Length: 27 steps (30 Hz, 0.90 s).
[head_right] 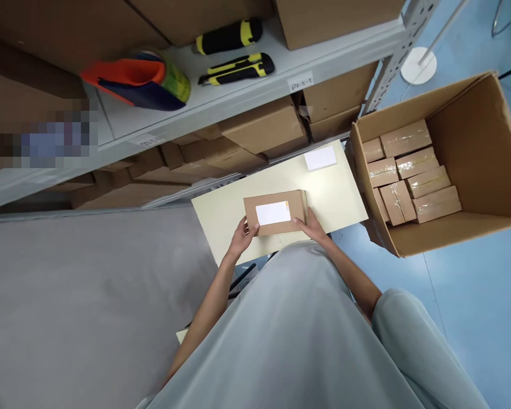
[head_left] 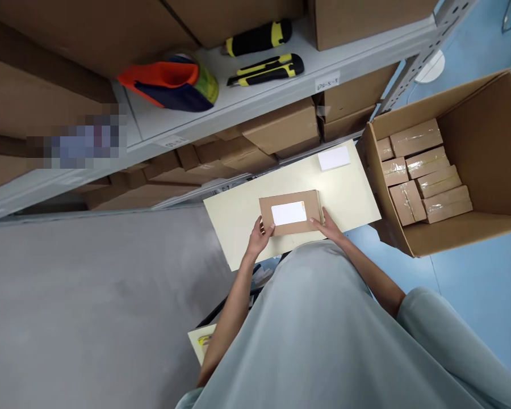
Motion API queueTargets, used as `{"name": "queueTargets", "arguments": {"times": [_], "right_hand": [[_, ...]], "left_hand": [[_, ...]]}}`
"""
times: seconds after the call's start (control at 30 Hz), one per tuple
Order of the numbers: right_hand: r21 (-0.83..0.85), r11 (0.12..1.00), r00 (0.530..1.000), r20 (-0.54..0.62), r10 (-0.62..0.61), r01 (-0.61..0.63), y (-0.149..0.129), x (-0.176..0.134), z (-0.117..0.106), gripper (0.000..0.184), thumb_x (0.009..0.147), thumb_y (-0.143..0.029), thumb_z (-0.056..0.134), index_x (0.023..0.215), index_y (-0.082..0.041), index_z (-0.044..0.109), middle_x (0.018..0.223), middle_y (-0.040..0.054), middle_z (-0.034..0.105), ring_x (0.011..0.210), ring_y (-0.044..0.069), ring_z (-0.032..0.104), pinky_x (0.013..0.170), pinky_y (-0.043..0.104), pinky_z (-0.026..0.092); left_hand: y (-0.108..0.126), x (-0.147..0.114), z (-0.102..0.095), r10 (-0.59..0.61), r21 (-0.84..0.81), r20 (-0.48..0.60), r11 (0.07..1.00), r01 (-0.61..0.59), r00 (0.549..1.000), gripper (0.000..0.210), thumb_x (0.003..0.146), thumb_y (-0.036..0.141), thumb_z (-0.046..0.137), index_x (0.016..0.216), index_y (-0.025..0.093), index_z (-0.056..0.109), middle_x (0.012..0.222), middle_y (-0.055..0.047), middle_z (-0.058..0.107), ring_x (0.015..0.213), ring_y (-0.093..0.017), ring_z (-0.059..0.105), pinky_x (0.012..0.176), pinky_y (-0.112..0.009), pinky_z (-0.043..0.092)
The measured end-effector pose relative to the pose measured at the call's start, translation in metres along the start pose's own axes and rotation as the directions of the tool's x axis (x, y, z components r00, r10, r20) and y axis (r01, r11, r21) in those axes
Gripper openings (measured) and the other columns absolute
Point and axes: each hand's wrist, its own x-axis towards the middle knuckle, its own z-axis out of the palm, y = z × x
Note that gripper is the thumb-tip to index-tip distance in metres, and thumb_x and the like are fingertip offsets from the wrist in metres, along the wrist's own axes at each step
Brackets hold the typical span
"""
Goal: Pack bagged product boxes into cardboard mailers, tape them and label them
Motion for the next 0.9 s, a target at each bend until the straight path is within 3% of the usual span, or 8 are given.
{"name": "queueTargets", "arguments": {"times": [0.13,0.27,0.43,0.57,0.67,0.77,0.9], "right_hand": [[-0.037,0.999,0.996,0.091,-0.014,0.017,-0.002,-0.017,-0.005,0.091,0.088,-0.068,0.077,0.163,-0.027,0.046,0.16,0.0104,0.061,0.148,0.032,0.057,0.126,0.05,0.045],[-0.184,0.976,0.992,0.072,-0.108,0.12,-0.031,-0.028,-0.01,0.083,0.089,-0.065,0.076,0.159,-0.029,0.052,0.154,0.0091,0.065,0.143,0.033,0.061,0.124,0.054,0.047],[-0.414,0.866,0.952,0.005,-0.306,0.281,-0.081,-0.025,-0.015,0.072,0.096,-0.066,0.065,0.153,-0.023,0.059,0.14,0.0148,0.072,0.132,0.038,0.065,0.115,0.056,0.052],[-0.532,0.829,0.952,-0.127,-0.278,0.171,-0.104,-0.011,-0.002,0.069,0.099,-0.074,0.055,0.135,-0.018,0.07,0.13,0.0197,0.074,0.122,0.039,0.069,0.106,0.053,0.056],[-0.584,0.811,0.959,-0.208,-0.192,0.036,-0.109,0.0,0.016,0.071,0.098,-0.078,0.055,0.126,-0.015,0.072,0.124,0.0227,0.076,0.116,0.041,0.072,0.102,0.051,0.056],[-0.626,0.779,0.95,-0.233,-0.208,0.017,-0.106,0.01,0.035,0.076,0.096,-0.077,0.059,0.132,-0.011,0.066,0.13,0.0269,0.072,0.123,0.043,0.069,0.106,0.052,0.054],[-0.67,0.74,0.916,-0.262,-0.302,0.052,-0.094,0.02,0.057,0.1,0.088,-0.081,0.068,0.147,-0.003,0.05,0.144,0.034,0.061,0.138,0.047,0.059,0.115,0.057,0.049]], "left_hand": [[0.003,-0.023,0.007,-0.094,-0.069,0.007,0.993,0.095,0.996,0.073,0.101,0.069,0.058,0.152,0.018,0.055,0.16,-0.021,0.059,0.146,-0.035,0.059,0.119,-0.049,0.051],[0.01,-0.039,0.008,0.004,-0.113,-0.041,0.994,-0.008,0.999,0.065,0.102,0.067,0.057,0.145,0.018,0.061,0.15,-0.019,0.067,0.142,-0.034,0.062,0.121,-0.05,0.049],[0.019,-0.039,-0.004,0.168,-0.13,-0.231,0.971,-0.201,0.958,0.063,0.1,0.068,0.06,0.141,0.02,0.065,0.142,-0.016,0.065,0.133,-0.029,0.066,0.116,-0.045,0.055],[0.027,-0.031,-0.011,0.238,-0.072,-0.325,0.959,-0.275,0.915,0.063,0.101,0.068,0.059,0.14,0.019,0.069,0.125,-0.013,0.065,0.121,-0.026,0.069,0.109,-0.041,0.058],[0.034,-0.025,-0.011,0.175,0.036,-0.36,0.984,-0.174,0.916,0.059,0.098,0.068,0.065,0.127,0.018,0.074,0.113,-0.012,0.064,0.109,-0.028,0.07,0.106,-0.044,0.057],[0.035,-0.018,-0.007,0.092,0.15,-0.368,0.988,-0.039,0.925,0.059,0.09,0.072,0.073,0.108,0.017,0.076,0.109,-0.014,0.062,0.106,-0.034,0.069,0.103,-0.049,0.056],[0.027,-0.007,0.005,0.117,0.161,-0.395,0.985,-0.057,0.911,0.062,0.084,0.074,0.078,0.106,0.016,0.072,0.117,-0.018,0.06,0.113,-0.038,0.066,0.103,-0.049,0.055]]}}
